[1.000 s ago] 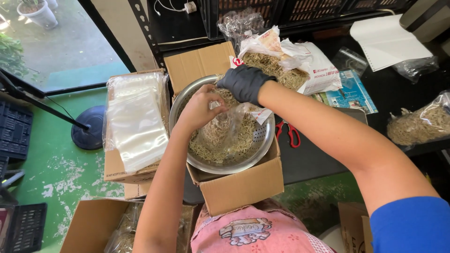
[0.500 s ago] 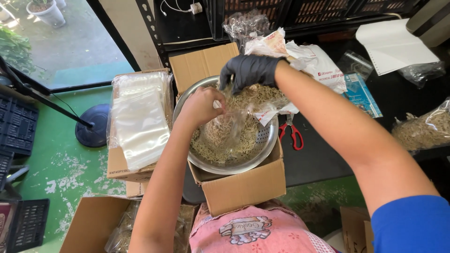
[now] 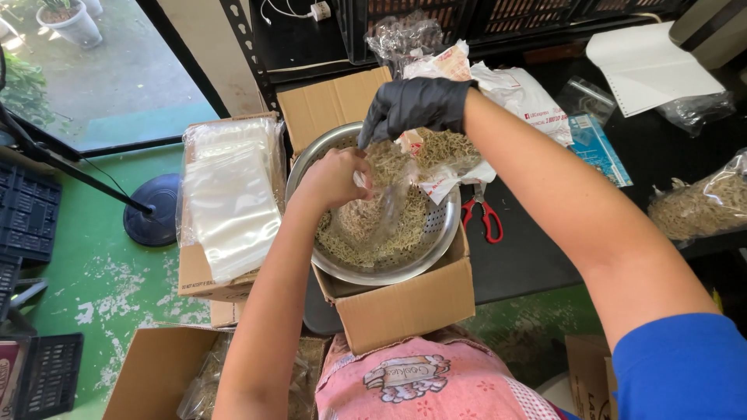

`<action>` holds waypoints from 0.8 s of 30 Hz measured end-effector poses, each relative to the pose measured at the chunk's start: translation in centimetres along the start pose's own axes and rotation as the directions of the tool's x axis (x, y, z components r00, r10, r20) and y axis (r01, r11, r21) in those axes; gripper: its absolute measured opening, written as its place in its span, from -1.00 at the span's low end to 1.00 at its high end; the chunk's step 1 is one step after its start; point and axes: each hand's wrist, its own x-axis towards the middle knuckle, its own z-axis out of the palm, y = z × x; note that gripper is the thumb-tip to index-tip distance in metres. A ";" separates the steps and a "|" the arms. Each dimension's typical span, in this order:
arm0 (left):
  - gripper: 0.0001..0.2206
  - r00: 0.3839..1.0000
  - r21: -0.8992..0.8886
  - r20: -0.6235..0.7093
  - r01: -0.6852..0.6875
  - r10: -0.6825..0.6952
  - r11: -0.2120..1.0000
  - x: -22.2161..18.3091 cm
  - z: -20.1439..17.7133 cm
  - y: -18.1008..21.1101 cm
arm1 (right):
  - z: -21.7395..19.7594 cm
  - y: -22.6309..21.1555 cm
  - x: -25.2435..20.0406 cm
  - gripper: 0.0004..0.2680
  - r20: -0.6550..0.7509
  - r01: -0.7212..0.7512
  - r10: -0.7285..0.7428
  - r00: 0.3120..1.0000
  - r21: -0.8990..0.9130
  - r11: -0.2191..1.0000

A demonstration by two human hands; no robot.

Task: The person opens a bag of dried food using scissors, transfers the food into a colander and then into small plastic bags, and weighs each bag on a digital scale.

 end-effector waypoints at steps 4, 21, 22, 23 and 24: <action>-0.87 1.000 0.056 0.003 0.019 -0.019 0.998 0.6 0.2 -0.2 | 0.4 0.1 -0.8 -0.73 0.029 -0.013 0.014 0.999 -0.059 0.998; -0.94 0.991 -0.328 -0.111 -0.109 0.076 0.938 -2.6 -0.6 -0.2 | 1.4 -0.3 0.4 -0.82 0.236 0.058 -0.002 0.972 -0.230 0.972; -0.94 0.991 -0.330 -0.111 -0.106 0.073 0.938 -2.3 0.1 -0.5 | 0.9 -1.5 0.0 -0.82 0.240 0.059 -0.003 0.971 -0.229 0.972; -0.95 0.990 -0.312 -0.118 -0.106 0.073 0.944 -2.0 0.8 -0.9 | 0.4 -2.7 -0.4 -0.80 0.151 -0.082 0.128 0.980 -0.282 0.956; -0.92 0.990 -0.295 -0.124 -0.106 0.073 0.950 -1.7 1.5 -1.3 | 0.0 -3.9 -0.8 -0.76 0.057 -0.224 0.255 0.965 -0.321 0.920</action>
